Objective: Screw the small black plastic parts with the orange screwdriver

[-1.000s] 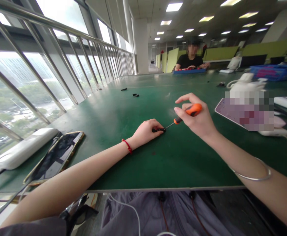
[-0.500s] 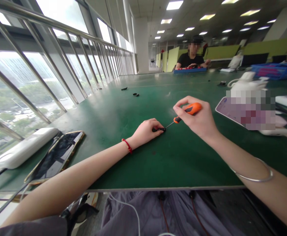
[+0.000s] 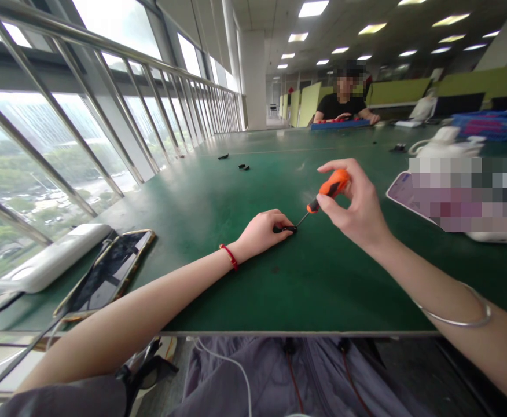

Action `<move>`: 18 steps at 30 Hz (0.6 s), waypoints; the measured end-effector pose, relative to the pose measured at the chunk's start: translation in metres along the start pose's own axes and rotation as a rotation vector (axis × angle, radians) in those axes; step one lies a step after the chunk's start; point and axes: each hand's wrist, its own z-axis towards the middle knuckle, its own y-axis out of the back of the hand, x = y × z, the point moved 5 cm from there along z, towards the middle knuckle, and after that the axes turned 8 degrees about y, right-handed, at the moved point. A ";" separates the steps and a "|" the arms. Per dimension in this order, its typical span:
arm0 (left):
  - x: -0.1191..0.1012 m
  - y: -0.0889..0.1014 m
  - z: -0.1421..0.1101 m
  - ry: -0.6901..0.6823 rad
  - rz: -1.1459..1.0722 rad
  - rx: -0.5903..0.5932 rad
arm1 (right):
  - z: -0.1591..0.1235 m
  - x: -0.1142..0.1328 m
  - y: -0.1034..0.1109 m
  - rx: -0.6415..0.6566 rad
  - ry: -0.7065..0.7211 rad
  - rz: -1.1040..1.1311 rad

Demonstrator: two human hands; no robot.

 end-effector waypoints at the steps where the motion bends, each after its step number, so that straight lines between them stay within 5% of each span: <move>1: 0.000 0.000 0.000 -0.002 0.000 -0.002 | 0.000 -0.001 -0.001 0.014 -0.009 0.001; 18: 0.002 -0.001 0.000 -0.020 0.005 -0.006 | 0.001 -0.004 -0.002 0.058 -0.041 -0.027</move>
